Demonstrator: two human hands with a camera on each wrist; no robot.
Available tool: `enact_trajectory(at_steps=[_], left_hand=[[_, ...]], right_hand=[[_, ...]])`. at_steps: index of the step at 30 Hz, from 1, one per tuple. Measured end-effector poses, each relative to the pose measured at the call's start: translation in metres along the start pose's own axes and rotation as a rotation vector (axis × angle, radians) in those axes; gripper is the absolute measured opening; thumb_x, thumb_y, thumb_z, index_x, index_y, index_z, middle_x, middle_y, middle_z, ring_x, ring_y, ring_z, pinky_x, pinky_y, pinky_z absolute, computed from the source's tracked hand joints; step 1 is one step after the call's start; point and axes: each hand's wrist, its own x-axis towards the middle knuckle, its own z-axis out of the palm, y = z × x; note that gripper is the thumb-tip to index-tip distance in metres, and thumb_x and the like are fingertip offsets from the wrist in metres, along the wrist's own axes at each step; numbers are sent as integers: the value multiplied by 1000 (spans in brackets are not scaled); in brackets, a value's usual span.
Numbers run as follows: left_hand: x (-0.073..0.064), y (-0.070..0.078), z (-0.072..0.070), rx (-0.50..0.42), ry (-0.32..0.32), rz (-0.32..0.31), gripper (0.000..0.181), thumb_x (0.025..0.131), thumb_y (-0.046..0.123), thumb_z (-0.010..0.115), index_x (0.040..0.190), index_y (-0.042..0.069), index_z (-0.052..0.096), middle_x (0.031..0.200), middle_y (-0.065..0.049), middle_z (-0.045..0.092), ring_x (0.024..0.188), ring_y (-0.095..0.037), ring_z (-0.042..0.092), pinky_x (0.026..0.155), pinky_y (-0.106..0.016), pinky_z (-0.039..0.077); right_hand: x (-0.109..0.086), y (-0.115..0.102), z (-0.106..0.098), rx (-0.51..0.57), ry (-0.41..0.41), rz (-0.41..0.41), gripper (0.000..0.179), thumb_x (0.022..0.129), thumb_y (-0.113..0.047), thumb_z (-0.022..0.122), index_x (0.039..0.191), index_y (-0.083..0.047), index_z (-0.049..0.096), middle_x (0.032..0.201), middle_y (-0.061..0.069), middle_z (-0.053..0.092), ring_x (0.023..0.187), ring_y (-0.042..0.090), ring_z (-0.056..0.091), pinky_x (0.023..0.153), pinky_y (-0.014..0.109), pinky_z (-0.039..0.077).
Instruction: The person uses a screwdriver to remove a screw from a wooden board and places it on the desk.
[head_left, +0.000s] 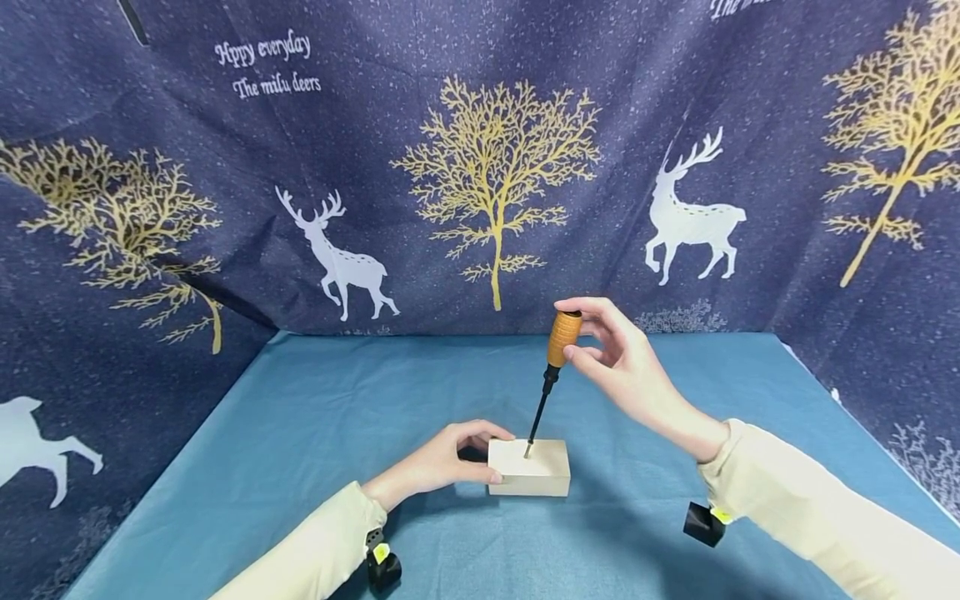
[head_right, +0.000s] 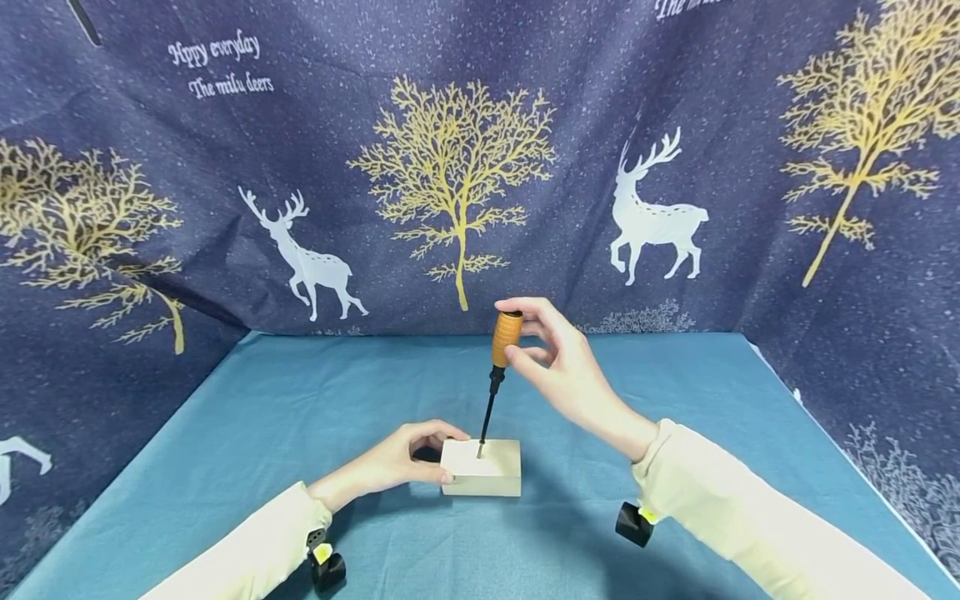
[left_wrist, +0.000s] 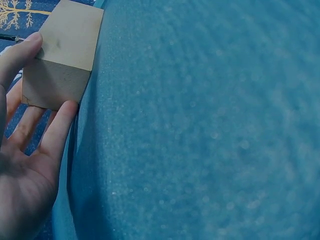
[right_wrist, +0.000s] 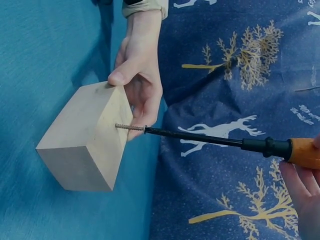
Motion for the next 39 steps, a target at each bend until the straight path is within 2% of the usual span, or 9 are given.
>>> enact_trajectory(at_steps=[5, 12, 14, 20, 26, 33, 36, 39], left_hand=[[1, -2, 0, 4, 0, 8, 48, 85, 22, 78, 130, 24, 63, 118, -3, 68, 104, -15, 63, 97, -36, 46], [1, -2, 0, 10, 2, 5, 48, 85, 23, 79, 130, 25, 63, 118, -2, 69, 104, -14, 63, 97, -35, 46], [1, -2, 0, 9, 2, 8, 48, 85, 23, 78, 130, 24, 63, 118, -2, 69, 104, -14, 63, 97, -35, 46], [1, -3, 0, 8, 0, 13, 48, 85, 22, 78, 131, 22, 63, 119, -2, 69, 105, -15, 64, 98, -36, 46], [1, -3, 0, 7, -3, 0, 49, 86, 25, 78, 132, 22, 62, 121, -1, 68, 106, -14, 63, 99, -37, 45], [1, -3, 0, 1, -8, -19, 49, 85, 28, 79, 131, 26, 62, 120, 3, 67, 107, -12, 63, 100, -33, 45], [1, -3, 0, -5, -11, -22, 48, 85, 28, 79, 131, 27, 62, 121, 3, 67, 107, -12, 63, 100, -33, 45], [1, -3, 0, -6, -11, -11, 47, 86, 27, 78, 130, 27, 62, 121, 1, 67, 107, -13, 63, 100, -34, 45]], right_hand=[[1, 1, -1, -86, 40, -3, 47, 92, -4, 67, 136, -14, 53, 133, -4, 56, 106, 6, 59, 85, 21, 54], [0, 0, -1, 34, 9, 6, 47, 95, 7, 55, 138, -4, 42, 131, -6, 58, 112, 6, 60, 91, 19, 52], [0, 0, -1, 23, 15, 16, 45, 94, 6, 56, 136, -4, 43, 131, -6, 55, 111, 6, 60, 89, 19, 52], [1, 0, -1, -54, 15, 61, 48, 94, -5, 65, 137, -11, 44, 116, 4, 60, 100, 7, 64, 83, 25, 56], [0, 0, -3, 3, -23, 37, 47, 96, 2, 59, 138, -9, 42, 126, 4, 61, 113, 6, 63, 87, 23, 54], [-1, 0, -4, 36, -34, 33, 47, 96, 5, 55, 140, -5, 39, 130, 22, 57, 117, 5, 62, 89, 21, 54], [-1, 0, -4, 36, -31, 35, 47, 96, 4, 56, 139, -8, 40, 129, 19, 58, 117, 5, 62, 90, 21, 53], [-1, 0, -5, 37, -28, 32, 46, 96, 3, 56, 138, -11, 41, 127, 8, 61, 118, 4, 61, 90, 21, 53]])
